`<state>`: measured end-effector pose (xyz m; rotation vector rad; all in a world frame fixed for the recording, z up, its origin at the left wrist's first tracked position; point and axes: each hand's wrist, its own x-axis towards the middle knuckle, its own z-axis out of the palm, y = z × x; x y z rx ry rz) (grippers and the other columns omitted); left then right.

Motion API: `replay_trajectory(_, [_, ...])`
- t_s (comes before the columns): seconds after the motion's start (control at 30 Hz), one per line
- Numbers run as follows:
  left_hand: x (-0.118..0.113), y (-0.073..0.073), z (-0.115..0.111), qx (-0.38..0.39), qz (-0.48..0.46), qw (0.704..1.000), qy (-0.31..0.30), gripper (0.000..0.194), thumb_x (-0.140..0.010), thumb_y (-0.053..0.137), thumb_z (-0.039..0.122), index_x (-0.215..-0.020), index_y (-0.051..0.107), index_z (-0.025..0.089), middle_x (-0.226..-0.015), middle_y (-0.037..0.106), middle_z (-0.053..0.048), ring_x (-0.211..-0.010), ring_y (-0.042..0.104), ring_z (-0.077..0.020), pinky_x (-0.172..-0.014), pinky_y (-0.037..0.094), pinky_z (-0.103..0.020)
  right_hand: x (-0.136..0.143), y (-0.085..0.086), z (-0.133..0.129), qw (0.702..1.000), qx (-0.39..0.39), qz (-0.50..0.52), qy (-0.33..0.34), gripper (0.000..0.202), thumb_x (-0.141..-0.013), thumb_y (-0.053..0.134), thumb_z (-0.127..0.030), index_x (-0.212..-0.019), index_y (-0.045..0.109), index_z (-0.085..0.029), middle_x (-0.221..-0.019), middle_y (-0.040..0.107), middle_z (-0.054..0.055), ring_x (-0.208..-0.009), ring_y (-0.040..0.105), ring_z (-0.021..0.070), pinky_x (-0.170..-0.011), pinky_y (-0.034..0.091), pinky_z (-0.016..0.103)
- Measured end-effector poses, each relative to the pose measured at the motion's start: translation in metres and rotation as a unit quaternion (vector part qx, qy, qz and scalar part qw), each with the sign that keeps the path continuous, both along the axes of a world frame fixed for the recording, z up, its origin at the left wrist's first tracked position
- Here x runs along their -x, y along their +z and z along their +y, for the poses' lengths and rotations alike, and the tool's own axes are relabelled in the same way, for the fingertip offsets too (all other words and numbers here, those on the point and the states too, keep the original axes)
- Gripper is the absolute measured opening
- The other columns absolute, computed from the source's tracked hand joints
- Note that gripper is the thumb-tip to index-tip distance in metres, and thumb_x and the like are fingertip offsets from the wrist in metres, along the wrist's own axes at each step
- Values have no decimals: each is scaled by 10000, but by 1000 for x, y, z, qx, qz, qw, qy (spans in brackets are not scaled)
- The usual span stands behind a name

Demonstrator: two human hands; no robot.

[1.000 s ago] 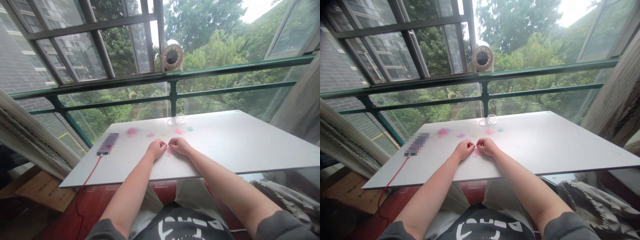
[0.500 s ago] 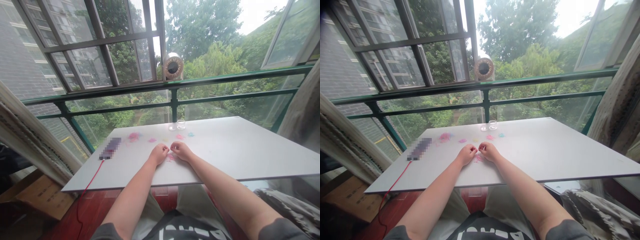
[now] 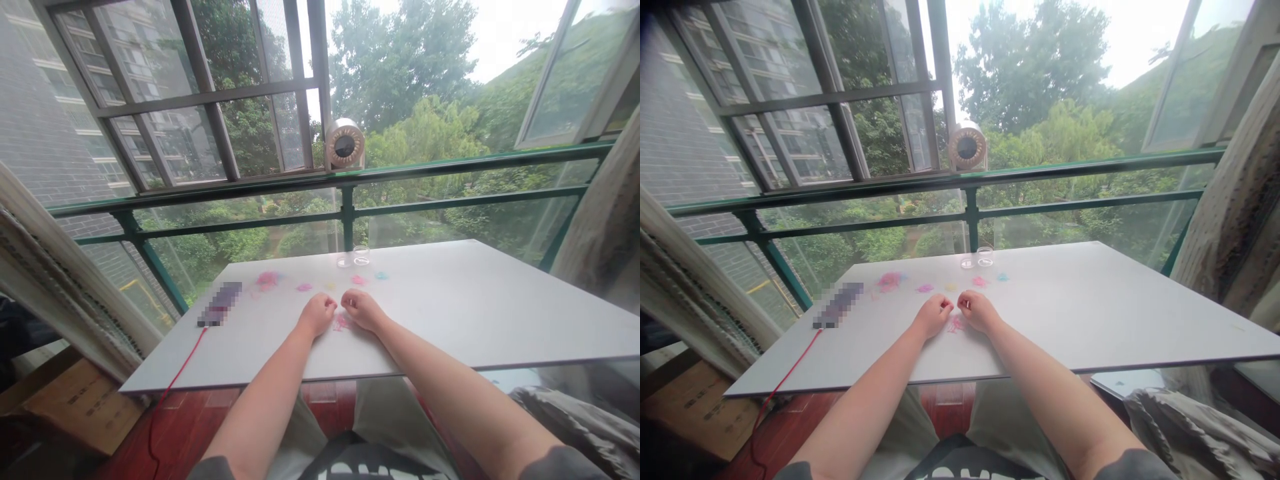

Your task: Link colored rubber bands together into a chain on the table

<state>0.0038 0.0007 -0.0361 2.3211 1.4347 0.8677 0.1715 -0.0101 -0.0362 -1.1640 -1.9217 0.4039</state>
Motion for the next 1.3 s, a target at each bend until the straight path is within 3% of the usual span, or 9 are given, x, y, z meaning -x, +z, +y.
replay_trajectory(0.2, [-1,1,0,6,12,1000,-5,150,-797,444,235,-794,579,170,-856,599,-51,-838,551,-159,-792,430,-288,-7,-1,6,986,1,91,-138,121,-737,436,-219,-670,533,-188,-668,562,5,-613,486,133,-623,384,248])
replay_trajectory(0.47, [1,1,-4,1,18,1000,-9,163,-805,444,256,-785,577,164,-835,601,-53,-811,548,-157,-756,426,-280,2,-1,-4,998,-12,-41,36,120,-705,457,-112,-694,561,-173,-687,548,5,-623,463,113,-624,366,226])
replay_trajectory(0.6, [1,-1,0,-15,-3,1000,13,158,-823,423,243,-803,558,163,-833,598,-55,-791,547,-159,-755,425,-292,1,-3,-2,999,-31,-25,6,139,-706,436,-88,-701,548,-170,-671,532,0,-613,449,111,-621,355,225])
replay_trajectory(0.77, [3,-1,5,-63,-55,989,121,149,-841,394,220,-811,526,158,-832,586,-75,-823,540,-184,-755,419,-319,1,-5,0,998,-46,-42,28,148,-671,422,-58,-659,514,-175,-649,497,-8,-617,437,113,-618,346,222])
replay_trajectory(0.83, [2,-1,5,-61,-51,992,100,137,-833,409,219,-800,528,160,-818,585,-70,-812,539,-179,-748,419,-312,2,-5,-1,997,-46,-42,36,146,-676,420,-61,-661,510,-175,-655,497,-7,-621,439,113,-620,346,223])
replay_trajectory(0.93, [0,-3,2,-37,-21,999,-1,131,-820,433,236,-778,537,169,-795,586,-49,-778,538,-160,-729,422,-287,2,-4,-2,998,-47,-35,30,134,-695,424,-78,-674,515,-174,-651,496,-6,-611,435,113,-614,343,226])
replay_trajectory(1.0, [0,-3,0,-37,-17,999,-28,136,-820,431,244,-771,534,171,-788,584,-42,-768,536,-154,-724,423,-282,1,-4,-2,998,-48,-34,31,129,-696,429,-82,-677,518,-173,-654,499,-5,-608,434,112,-611,342,227])
replay_trajectory(1.2, [4,-2,5,-105,-74,986,102,140,-836,389,234,-793,504,166,-808,578,-70,-808,532,-191,-754,419,-329,2,-5,-2,998,-44,-27,39,147,-684,425,-66,-676,524,-173,-686,528,3,-636,457,115,-629,356,226])
replay_trajectory(1.3, [3,-2,5,-108,-76,987,86,136,-834,390,233,-796,501,165,-813,579,-74,-816,533,-192,-764,421,-332,2,-5,-1,998,-45,-18,36,142,-701,420,-78,-683,523,-175,-681,529,0,-635,457,114,-628,359,225])
